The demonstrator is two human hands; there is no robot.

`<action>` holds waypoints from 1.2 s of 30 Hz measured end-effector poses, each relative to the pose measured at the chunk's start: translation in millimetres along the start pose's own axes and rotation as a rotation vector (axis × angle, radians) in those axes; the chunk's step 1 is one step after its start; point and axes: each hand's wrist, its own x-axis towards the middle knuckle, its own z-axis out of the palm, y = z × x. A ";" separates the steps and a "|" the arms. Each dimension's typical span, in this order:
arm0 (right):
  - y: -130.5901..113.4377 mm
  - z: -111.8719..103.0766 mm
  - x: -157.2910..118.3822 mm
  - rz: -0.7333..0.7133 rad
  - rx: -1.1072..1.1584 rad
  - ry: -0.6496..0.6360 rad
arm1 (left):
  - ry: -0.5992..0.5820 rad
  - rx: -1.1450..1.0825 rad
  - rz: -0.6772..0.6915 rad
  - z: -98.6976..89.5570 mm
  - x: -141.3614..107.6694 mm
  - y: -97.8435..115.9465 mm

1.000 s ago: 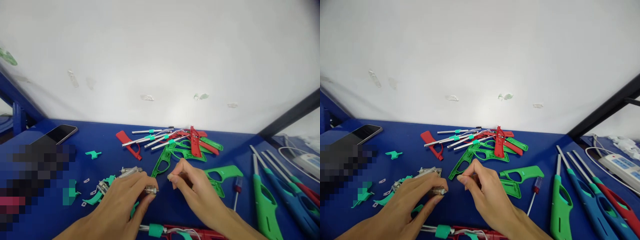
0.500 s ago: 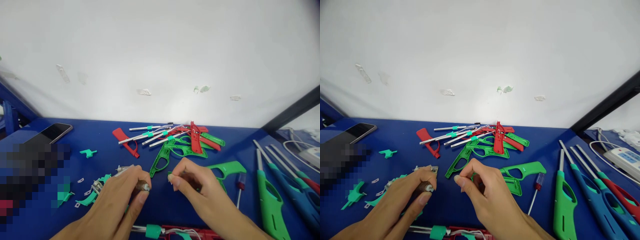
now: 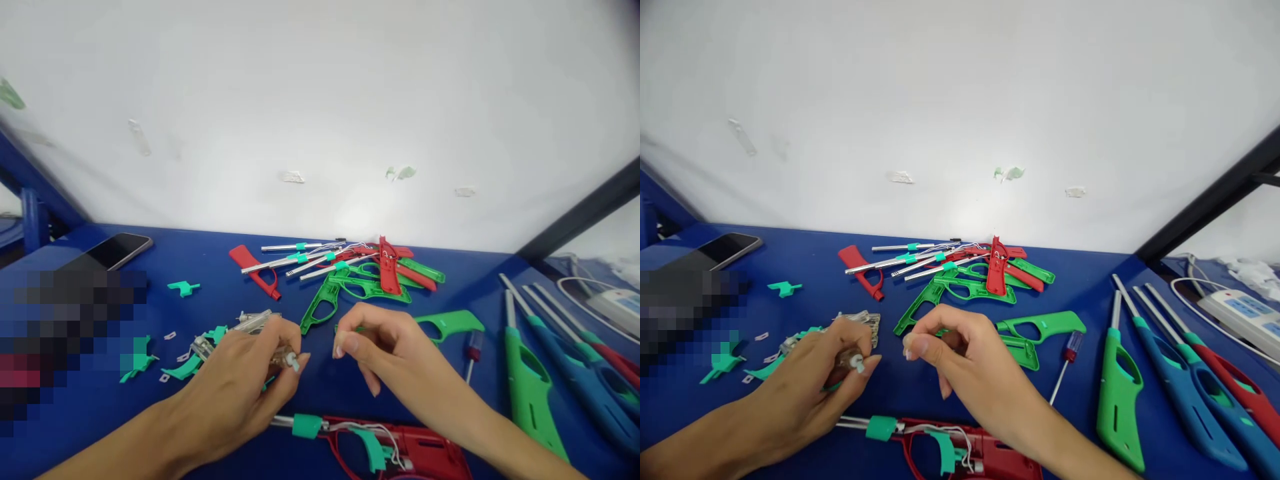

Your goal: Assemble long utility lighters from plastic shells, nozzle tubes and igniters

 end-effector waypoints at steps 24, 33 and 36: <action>-3.8 13.6 -17.7 -0.073 -0.343 -0.042 | -0.031 0.004 0.081 -4.5 -3.3 1.2; 6.2 15.3 -16.8 -0.068 -0.356 0.138 | -0.099 0.027 0.014 -11.9 -8.9 14.1; 8.5 15.4 -16.9 -0.083 -0.374 0.157 | -0.093 -0.019 0.052 -9.1 -9.7 13.9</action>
